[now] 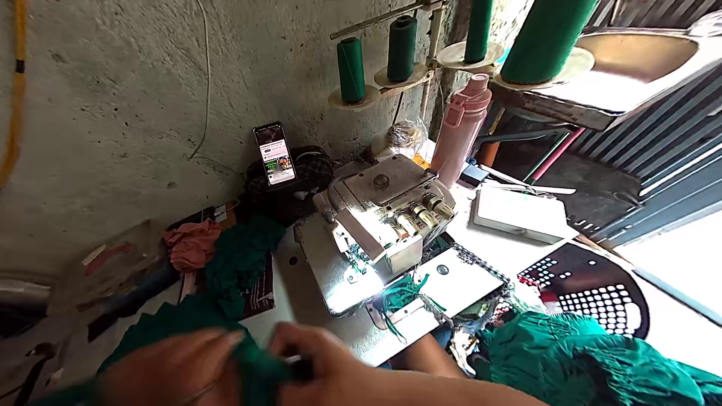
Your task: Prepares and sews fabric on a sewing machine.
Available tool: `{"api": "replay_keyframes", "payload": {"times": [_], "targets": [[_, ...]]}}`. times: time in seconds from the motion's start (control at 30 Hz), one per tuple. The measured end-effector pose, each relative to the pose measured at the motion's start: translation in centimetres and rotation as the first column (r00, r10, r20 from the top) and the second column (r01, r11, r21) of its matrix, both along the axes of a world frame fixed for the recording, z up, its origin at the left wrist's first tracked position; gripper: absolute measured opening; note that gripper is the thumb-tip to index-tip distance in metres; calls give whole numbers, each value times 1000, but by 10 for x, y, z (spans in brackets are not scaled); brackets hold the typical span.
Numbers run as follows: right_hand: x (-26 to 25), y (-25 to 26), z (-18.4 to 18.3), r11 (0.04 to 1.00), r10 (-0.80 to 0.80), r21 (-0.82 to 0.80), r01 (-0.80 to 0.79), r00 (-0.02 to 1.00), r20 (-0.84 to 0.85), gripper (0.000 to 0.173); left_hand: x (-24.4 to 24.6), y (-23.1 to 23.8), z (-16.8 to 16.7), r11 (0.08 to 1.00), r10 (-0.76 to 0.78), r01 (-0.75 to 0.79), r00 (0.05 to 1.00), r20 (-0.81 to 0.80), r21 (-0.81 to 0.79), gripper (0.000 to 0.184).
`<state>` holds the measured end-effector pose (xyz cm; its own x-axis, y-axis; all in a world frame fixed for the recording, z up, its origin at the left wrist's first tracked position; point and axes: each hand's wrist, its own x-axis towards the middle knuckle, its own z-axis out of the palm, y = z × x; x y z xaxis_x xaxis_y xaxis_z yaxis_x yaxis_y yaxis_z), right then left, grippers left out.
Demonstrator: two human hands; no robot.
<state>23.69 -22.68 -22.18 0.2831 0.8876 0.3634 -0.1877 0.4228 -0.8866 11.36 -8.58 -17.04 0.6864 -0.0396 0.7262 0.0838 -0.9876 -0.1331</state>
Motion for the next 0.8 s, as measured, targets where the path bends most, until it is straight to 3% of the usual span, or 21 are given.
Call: {"api": "replay_keyframes", "payload": {"times": [0.1,0.17,0.23,0.27,0.37,0.43,0.5,0.57,0.6,0.67,0.8], "targets": [[31,-51,-83,917,-187,-386,103,964,-187,17,90,-13,-86,961,-263,249,956,-126,-118,27],[42,-90,-131,747,-378,-612,261,923,-68,17,122,-25,-139,918,-363,317,912,-188,-237,32],[55,-124,-158,621,-448,-670,406,886,120,20,130,-29,-153,898,-379,300,899,-220,-322,34],[64,-137,-157,606,-437,-673,424,884,164,22,129,-29,-153,887,-384,294,898,-216,-356,34],[89,-138,-126,643,-486,-516,566,822,298,17,123,-25,-155,850,-415,320,897,-156,-418,32],[103,-113,-116,614,-595,-237,753,639,487,14,121,-23,-155,810,-445,343,887,-119,-476,27],[111,-85,-111,536,-637,-12,844,414,651,19,121,-22,-154,750,-464,355,884,-61,-558,24],[107,-62,-103,463,-584,66,884,248,773,30,121,-20,-153,696,-478,365,878,-19,-618,20],[102,-53,-98,443,-537,47,895,223,813,36,121,-20,-152,675,-484,366,875,-9,-640,19],[94,-44,-95,439,-474,-59,896,288,832,41,120,-20,-150,667,-481,347,876,-25,-659,20],[104,-63,-112,578,-475,-312,754,621,623,26,123,-22,-142,756,-419,255,896,-147,-603,27]]}}
